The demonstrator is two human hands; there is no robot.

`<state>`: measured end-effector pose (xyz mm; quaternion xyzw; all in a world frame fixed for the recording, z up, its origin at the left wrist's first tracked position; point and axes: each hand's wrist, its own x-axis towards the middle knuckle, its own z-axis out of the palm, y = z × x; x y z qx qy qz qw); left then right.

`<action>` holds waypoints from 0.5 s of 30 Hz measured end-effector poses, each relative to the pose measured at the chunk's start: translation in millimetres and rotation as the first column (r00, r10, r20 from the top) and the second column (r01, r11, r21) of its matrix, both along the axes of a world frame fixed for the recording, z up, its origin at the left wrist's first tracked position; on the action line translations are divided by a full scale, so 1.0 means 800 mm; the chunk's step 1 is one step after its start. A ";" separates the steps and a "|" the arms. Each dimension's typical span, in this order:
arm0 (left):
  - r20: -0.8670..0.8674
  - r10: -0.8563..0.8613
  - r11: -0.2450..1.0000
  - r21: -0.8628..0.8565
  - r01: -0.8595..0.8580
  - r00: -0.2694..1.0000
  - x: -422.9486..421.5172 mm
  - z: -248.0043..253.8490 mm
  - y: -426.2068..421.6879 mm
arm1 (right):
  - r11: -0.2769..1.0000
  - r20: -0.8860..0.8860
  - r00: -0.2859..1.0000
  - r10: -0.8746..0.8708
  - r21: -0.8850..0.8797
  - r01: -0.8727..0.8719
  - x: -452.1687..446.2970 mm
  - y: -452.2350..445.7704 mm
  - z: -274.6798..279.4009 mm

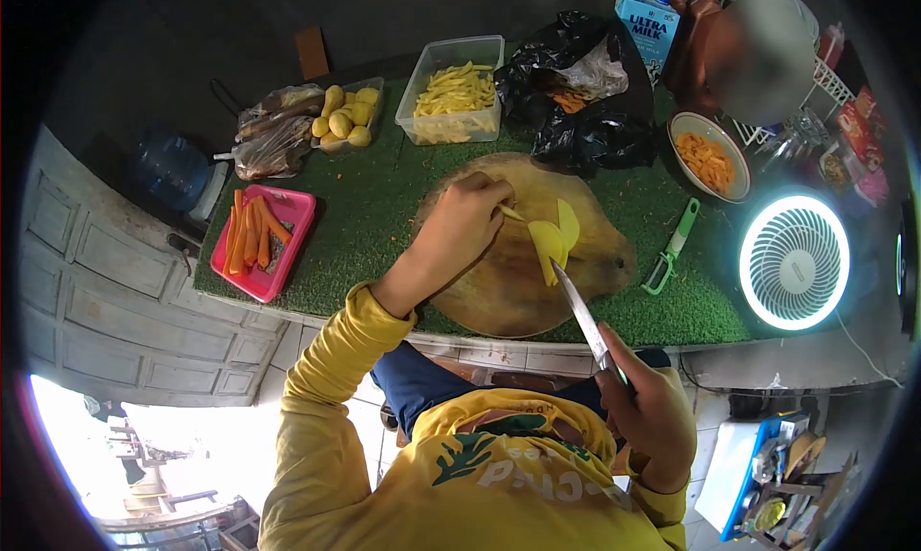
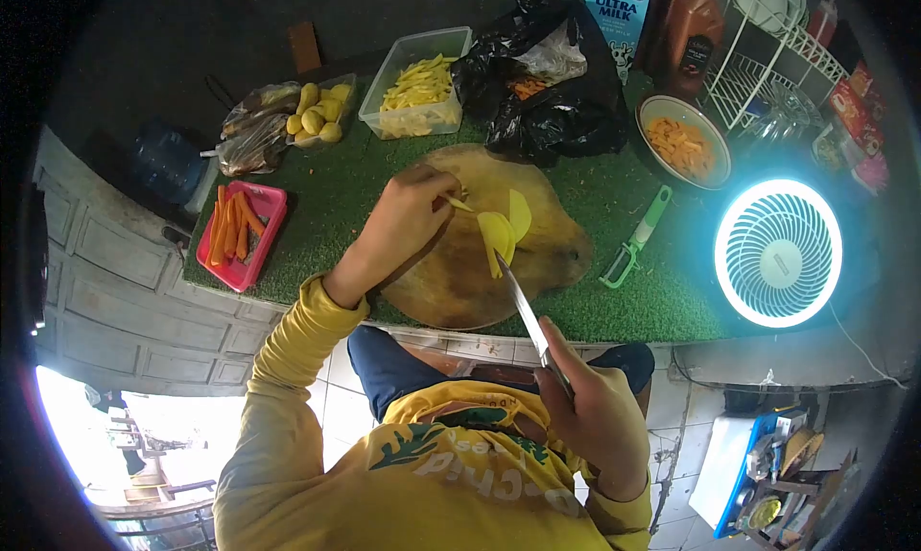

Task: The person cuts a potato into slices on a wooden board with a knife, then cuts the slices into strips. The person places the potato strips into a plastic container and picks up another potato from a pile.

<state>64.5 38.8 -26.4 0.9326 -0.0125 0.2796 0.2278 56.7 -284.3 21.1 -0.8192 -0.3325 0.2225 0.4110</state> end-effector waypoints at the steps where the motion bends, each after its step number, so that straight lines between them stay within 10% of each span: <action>1: 0.025 -0.007 1.000 -0.007 0.007 1.000 0.000 -0.002 0.001 | 1.000 -0.010 1.000 0.002 -0.008 -0.002 0.000 0.000 0.001; 8: -0.044 0.182 0.896 -0.403 -0.185 0.982 -0.002 0.051 0.032 | 1.000 0.023 1.000 0.004 0.012 -0.004 0.005 0.000 -0.004; 15: 0.050 0.317 0.875 -0.401 -0.272 0.947 0.071 0.114 0.119 | 0.998 0.013 1.000 -0.010 -0.063 0.011 0.009 0.004 -0.001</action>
